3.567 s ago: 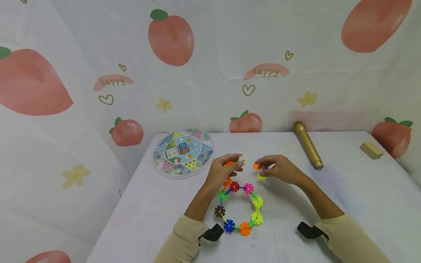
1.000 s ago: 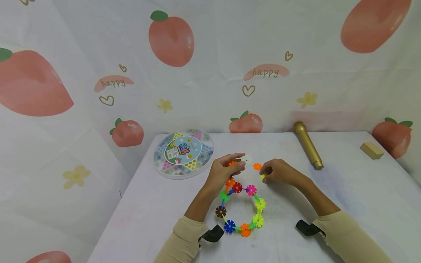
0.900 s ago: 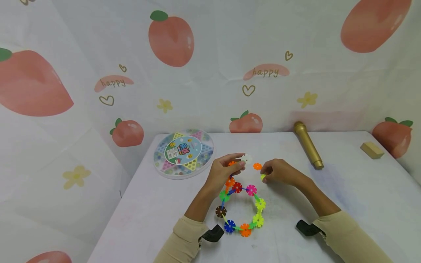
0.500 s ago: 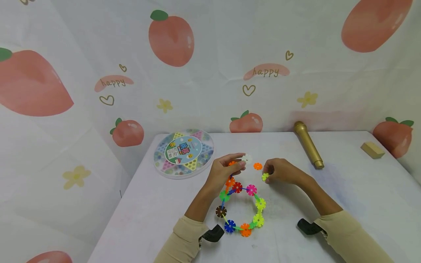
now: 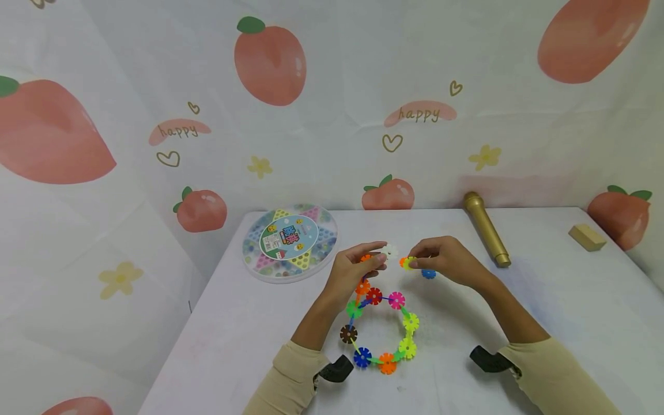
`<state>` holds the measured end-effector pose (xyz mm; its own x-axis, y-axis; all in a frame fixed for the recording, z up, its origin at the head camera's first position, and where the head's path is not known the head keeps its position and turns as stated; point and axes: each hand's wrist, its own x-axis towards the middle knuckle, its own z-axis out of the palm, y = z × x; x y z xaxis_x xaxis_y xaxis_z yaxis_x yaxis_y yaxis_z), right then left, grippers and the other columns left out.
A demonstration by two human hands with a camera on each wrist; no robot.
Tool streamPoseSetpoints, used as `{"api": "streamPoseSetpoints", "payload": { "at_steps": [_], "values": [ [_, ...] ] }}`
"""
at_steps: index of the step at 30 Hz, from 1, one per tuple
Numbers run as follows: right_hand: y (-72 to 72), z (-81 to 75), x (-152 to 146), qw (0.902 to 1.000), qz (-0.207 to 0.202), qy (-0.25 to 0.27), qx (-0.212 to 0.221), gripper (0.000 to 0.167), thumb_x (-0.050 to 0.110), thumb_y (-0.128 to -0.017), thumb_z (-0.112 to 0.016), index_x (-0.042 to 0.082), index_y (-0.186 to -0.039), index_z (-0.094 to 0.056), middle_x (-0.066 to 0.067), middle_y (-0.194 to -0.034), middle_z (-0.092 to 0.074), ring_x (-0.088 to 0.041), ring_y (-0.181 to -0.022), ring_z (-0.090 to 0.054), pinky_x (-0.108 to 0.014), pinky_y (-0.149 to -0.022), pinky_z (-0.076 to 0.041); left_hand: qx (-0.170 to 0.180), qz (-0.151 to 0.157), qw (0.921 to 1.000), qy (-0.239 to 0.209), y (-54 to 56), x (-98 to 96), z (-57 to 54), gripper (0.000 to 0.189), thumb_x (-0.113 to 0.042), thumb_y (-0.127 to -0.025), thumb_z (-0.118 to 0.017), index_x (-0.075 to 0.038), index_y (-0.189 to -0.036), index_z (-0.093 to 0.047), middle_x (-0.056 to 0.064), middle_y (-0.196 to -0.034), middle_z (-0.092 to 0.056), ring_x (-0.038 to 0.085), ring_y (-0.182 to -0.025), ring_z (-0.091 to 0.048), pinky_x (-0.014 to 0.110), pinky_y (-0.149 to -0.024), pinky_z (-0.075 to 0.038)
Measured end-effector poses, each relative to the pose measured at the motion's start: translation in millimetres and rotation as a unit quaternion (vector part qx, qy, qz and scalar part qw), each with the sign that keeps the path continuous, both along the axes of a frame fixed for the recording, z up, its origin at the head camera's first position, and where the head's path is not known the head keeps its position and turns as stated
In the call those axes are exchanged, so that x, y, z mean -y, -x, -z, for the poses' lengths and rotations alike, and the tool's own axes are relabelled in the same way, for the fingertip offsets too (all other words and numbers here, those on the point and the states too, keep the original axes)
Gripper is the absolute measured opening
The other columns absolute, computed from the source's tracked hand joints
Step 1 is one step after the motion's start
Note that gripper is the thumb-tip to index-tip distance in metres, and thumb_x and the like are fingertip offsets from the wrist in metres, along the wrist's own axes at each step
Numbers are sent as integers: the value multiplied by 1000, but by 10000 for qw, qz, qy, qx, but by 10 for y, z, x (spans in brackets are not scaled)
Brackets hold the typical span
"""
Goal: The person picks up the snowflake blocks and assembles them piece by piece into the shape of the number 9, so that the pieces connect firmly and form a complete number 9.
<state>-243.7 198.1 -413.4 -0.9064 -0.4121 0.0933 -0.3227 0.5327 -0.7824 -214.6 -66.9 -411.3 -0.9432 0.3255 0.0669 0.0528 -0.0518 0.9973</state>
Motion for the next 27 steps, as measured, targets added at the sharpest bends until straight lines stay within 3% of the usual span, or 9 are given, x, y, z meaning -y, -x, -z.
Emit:
{"api": "streamPoseSetpoints", "payload": {
  "at_steps": [3, 6, 10, 14, 21, 27],
  "values": [
    [-44, -65, 12, 9994, 67, 320, -144, 17, 23, -98, -78, 12, -111, -80, -5, -101, -79, -31, -97, -74, -43, -85, -64, -6, -36, 10000, 84, -2, -4, 1, 38, -24, -103, -72, -12, -139, -71, 21, -125, -74, 23, -103, -75, 34, -98, -61],
    [-78, -112, 20, 9977, 70, 525, -411, 20, 19, -98, -78, 9, -115, -79, -5, -104, -79, -26, -96, -77, -38, -84, -65, -24, -52, 9999, 113, -4, -11, 6, 37, -24, -103, -72, -12, -138, -71, 18, -123, -75, 22, -101, -76, 36, -98, -61],
    [-110, -157, 31, 9950, 103, 768, -633, 18, 15, -98, -78, 7, -114, -79, -5, -103, -79, -17, -91, -77, -29, -80, -64, -41, -4, 10000, 82, -3, -15, 20, 38, -23, -104, -71, -9, -139, -71, 18, -123, -75, 31, -107, -75, 32, -97, -61],
    [-144, -198, 45, 9928, 177, 942, -724, 17, 13, -99, -77, 5, -113, -79, -7, -102, -79, -15, -88, -76, -28, -78, -64, -28, 38, 10000, 44, -12, -15, 10, 38, -22, -103, -72, -8, -139, -71, 16, -123, -74, 37, -113, -73, 29, -98, -60],
    [-166, -200, 63, 9894, 245, 1084, -939, 15, 11, -99, -76, 4, -112, -78, -8, -99, -79, -14, -84, -74, -28, -75, -63, -6, 62, 10000, -45, -8, -18, 6, 37, -20, -103, -72, -8, -139, -71, 15, -123, -74, 16, -102, -76, 29, -99, -59],
    [-170, -196, 79, 9876, 270, 1164, -1021, 14, 9, -99, -76, 4, -112, -78, -9, -99, -78, -15, -83, -74, -25, -76, -63, 7, 100, 9999, -131, -4, -16, 6, 37, -18, -104, -71, -9, -140, -70, 13, -122, -74, 17, -103, -77, 29, -99, -59]
  ]
}}
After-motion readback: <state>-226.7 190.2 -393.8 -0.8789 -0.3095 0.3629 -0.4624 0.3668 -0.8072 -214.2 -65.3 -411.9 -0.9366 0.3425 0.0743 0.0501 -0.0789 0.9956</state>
